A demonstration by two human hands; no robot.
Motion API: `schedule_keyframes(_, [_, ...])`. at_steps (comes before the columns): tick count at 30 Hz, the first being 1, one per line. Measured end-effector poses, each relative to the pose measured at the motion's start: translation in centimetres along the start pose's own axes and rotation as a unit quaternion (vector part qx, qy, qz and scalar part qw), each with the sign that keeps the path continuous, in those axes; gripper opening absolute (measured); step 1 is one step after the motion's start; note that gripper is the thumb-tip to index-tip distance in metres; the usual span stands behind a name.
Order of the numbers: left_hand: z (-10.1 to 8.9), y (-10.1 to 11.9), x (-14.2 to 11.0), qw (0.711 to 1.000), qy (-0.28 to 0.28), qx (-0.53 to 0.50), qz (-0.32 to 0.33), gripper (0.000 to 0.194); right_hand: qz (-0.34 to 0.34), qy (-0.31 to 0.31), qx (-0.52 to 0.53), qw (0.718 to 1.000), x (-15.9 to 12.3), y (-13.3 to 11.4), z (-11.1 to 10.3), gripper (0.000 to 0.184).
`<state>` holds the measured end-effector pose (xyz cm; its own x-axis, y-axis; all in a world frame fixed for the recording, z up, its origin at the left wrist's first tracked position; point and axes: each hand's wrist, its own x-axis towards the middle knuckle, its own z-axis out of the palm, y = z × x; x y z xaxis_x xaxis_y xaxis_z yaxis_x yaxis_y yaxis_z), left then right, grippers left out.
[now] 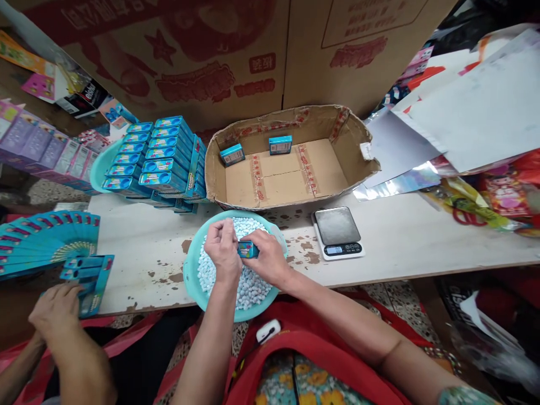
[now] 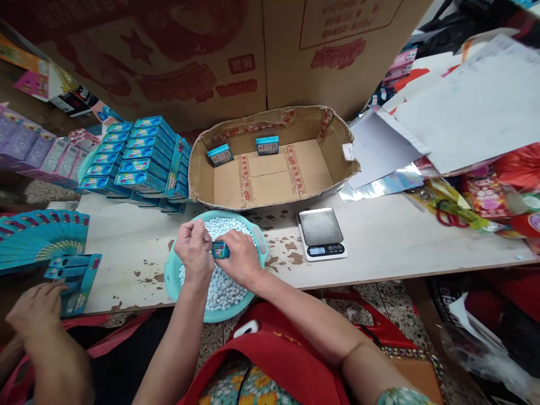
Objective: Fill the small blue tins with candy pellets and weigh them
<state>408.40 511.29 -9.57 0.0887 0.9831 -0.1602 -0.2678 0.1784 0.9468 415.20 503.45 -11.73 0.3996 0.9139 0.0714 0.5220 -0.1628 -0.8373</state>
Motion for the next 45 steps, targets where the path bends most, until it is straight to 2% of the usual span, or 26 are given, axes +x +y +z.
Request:
schedule_keyframes(2, [-0.3,0.7,0.3,0.999,-0.022,-0.023,-0.021,0.026,0.005,0.0,0.057,0.998,0.0,0.7,-0.1,0.03])
schedule_keyframes(4, [-1.4,0.9,0.9,0.999,-0.031,-0.028,-0.033,0.025,0.018,0.012,0.132,0.991,0.0,1.5,-0.7,0.035])
schedule_keyframes(5, [-2.3,0.6,1.3,0.999,-0.023,-0.005,-0.027,0.024,0.027,0.018,0.168,0.985,-0.1,2.0,-1.2,0.036])
schedule_keyframes(7, [-4.4,-0.5,2.1,0.991,-0.03,0.127,0.002,0.023,0.043,0.028,0.225,0.973,-0.3,2.7,-2.6,0.038])
schedule_keyframes(8, [-5.4,-1.3,2.5,0.973,-0.054,0.224,0.023,0.023,0.049,0.027,0.244,0.968,-0.5,3.0,-3.4,0.039])
schedule_keyframes(10, [-7.0,-2.7,3.3,0.9,-0.131,0.41,0.073,0.028,0.059,0.019,0.266,0.962,-1.0,3.7,-5.3,0.041])
schedule_keyframes(11, [-7.3,-3.3,3.7,0.866,-0.148,0.468,0.095,0.031,0.066,0.019,0.271,0.96,-1.3,4.1,-6.3,0.042])
schedule_keyframes(12, [-7.2,-3.6,4.2,0.847,-0.146,0.499,0.113,0.035,0.076,0.026,0.273,0.959,-1.6,4.6,-7.4,0.042])
schedule_keyframes(13, [-6.6,-3.7,4.8,0.843,-0.126,0.507,0.125,0.037,0.086,0.039,0.271,0.958,-1.9,5.3,-8.5,0.043])
schedule_keyframes(15, [-3.7,-3.5,6.2,0.857,-0.094,0.487,0.141,0.037,0.105,0.084,0.255,0.958,-2.5,6.9,-10.9,0.042])
schedule_keyframes(17, [1.0,-3.4,8.3,0.862,-0.107,0.464,0.172,0.035,0.119,0.125,0.219,0.96,-3.0,8.9,-13.5,0.04])
schedule_keyframes(18, [3.9,-3.6,9.6,0.855,-0.129,0.464,0.192,0.033,0.127,0.142,0.201,0.961,-3.3,10.1,-14.7,0.039])
schedule_keyframes(20, [10.2,-4.9,12.6,0.816,-0.185,0.499,0.227,0.032,0.146,0.177,0.175,0.957,-3.8,12.5,-17.2,0.038])
schedule_keyframes(23, [19.6,-8.3,17.1,0.721,-0.286,0.587,0.232,0.043,0.165,0.227,0.15,0.948,-4.1,16.1,-19.9,0.033])
schedule_keyframes(25, [24.7,-10.9,19.2,0.694,-0.314,0.611,0.217,0.056,0.158,0.241,0.136,0.948,-3.9,18.2,-20.9,0.03])
schedule_keyframes(27, [28.4,-13.0,20.5,0.698,-0.315,0.614,0.191,0.067,0.143,0.236,0.125,0.953,-3.7,20.0,-21.3,0.028])
schedule_keyframes(30, [31.1,-14.8,20.8,0.713,-0.302,0.617,0.141,0.063,0.128,0.216,0.094,0.963,-3.8,21.6,-21.5,0.031])
schedule_keyframes(32, [31.4,-14.8,20.3,0.73,-0.288,0.61,0.108,0.05,0.117,0.229,0.03,0.966,-4.2,21.6,-21.9,0.048])
schedule_keyframes(34, [30.6,-13.8,19.3,0.755,-0.281,0.589,0.068,0.041,0.09,0.267,-0.052,0.958,-4.7,20.6,-22.5,0.064])
schedule_keyframes(36, [29.0,-11.8,17.8,0.785,-0.282,0.551,0.018,0.04,0.047,0.303,-0.116,0.945,-5.1,18.8,-23.0,0.064])
schedule_keyframes(38, [26.5,-8.9,15.5,0.812,-0.289,0.506,-0.022,0.043,-0.008,0.313,-0.147,0.938,-5.1,16.5,-22.8,0.058])
schedule_keyframes(40, [23.3,-5.8,12.4,0.839,-0.312,0.44,-0.068,0.044,-0.061,0.307,-0.158,0.937,-4.7,14.1,-21.7,0.061])
schedule_keyframes(43, [18.0,-1.8,6.8,0.87,-0.351,0.302,-0.171,0.037,-0.136,0.286,-0.173,0.933,-3.6,10.4,-18.9,0.069])
schedule_keyframes(45, [14.6,-0.2,3.1,0.873,-0.36,0.244,-0.221,0.032,-0.167,0.245,-0.175,0.939,-3.0,8.3,-16.5,0.064])
